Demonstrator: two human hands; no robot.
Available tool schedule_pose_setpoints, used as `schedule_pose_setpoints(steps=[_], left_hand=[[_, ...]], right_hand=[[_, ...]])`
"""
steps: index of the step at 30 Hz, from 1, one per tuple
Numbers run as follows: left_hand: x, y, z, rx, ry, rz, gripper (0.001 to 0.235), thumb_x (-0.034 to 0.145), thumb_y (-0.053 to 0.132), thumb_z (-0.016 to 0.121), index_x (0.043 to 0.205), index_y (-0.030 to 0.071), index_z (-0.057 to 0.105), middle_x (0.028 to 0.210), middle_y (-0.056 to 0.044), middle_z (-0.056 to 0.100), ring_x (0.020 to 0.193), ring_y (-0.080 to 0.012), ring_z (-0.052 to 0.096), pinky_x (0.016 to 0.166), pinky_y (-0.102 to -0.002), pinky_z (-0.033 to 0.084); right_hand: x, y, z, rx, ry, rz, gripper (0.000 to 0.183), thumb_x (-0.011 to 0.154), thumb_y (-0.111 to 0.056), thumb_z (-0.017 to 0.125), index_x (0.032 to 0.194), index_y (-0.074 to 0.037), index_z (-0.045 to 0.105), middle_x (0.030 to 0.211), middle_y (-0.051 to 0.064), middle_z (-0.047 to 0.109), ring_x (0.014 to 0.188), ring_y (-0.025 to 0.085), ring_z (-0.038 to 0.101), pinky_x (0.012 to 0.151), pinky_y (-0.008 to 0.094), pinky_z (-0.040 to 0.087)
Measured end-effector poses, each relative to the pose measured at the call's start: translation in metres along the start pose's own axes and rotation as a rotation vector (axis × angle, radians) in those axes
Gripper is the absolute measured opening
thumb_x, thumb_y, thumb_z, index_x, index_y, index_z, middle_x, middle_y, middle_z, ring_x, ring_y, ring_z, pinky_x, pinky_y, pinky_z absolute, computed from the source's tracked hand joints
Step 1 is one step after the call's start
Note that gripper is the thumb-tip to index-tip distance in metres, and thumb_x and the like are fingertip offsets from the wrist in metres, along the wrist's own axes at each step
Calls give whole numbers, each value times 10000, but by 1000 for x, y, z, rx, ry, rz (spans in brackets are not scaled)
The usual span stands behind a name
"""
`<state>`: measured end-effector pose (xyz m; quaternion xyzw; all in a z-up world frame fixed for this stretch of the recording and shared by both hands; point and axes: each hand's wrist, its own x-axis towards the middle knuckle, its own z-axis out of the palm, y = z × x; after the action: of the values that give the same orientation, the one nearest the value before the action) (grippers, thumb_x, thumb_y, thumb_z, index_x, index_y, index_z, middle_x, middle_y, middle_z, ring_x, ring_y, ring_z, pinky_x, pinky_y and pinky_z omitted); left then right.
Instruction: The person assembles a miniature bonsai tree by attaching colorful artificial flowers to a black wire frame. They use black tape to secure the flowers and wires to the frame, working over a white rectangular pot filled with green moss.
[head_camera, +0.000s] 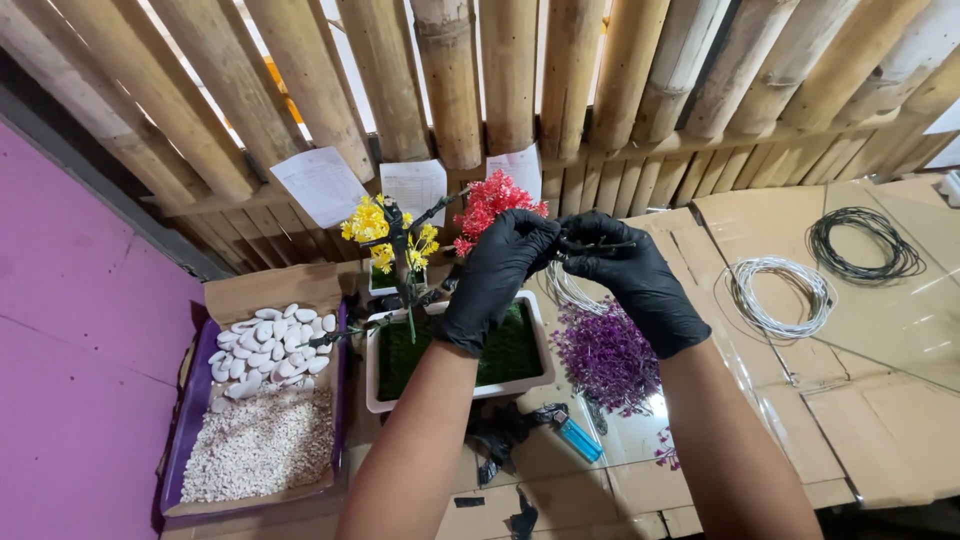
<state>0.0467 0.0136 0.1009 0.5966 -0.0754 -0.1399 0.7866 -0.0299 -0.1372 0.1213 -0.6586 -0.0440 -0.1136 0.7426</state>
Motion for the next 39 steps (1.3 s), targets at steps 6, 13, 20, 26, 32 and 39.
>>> schedule_pose_setpoints(steps=[6,13,20,26,32,39], left_hand=[[-2,-13,5,-24,6,200,233,908,188,821,1007,61,653,846,-94,710,797,-103,673,751,-251,639],[-10,-21,11,36,47,355,168,945,167,782,972,62,654,833,-53,669,815,-93,588,762,-268,613],[-3,-27,9,39,46,320,134,944,177,783,956,64,712,827,-82,724,805,-102,652,782,-284,625],[19,-51,-3,-27,-13,336,116,942,120,775,998,28,733,903,-133,755,876,-120,661,857,-312,610],[-14,-23,-7,35,-132,404,268,886,41,815,1142,16,738,1027,-186,769,1006,-178,704,934,-395,601],[-30,-6,-7,321,-9,607,235,873,171,855,1091,153,770,994,-59,794,1035,-184,744,950,-384,571]], right_hand=[[-33,-22,7,95,93,54,555,699,147,806,1223,-5,708,1027,188,743,946,271,749,854,381,626],[-36,12,21,78,248,1,319,774,8,854,1078,-27,762,954,150,762,846,181,714,800,293,592],[-51,28,28,-106,421,-198,139,854,-64,846,969,-76,768,941,111,763,966,146,687,881,331,561],[-47,33,22,-154,475,-272,123,887,-91,837,980,-84,758,937,94,755,958,140,674,907,333,549],[-36,39,18,-146,495,-274,105,923,-149,815,1008,-120,761,892,43,739,874,91,633,874,305,544],[-41,31,21,-165,494,-262,95,941,-180,793,1020,-133,767,880,58,743,866,100,632,860,305,550]])
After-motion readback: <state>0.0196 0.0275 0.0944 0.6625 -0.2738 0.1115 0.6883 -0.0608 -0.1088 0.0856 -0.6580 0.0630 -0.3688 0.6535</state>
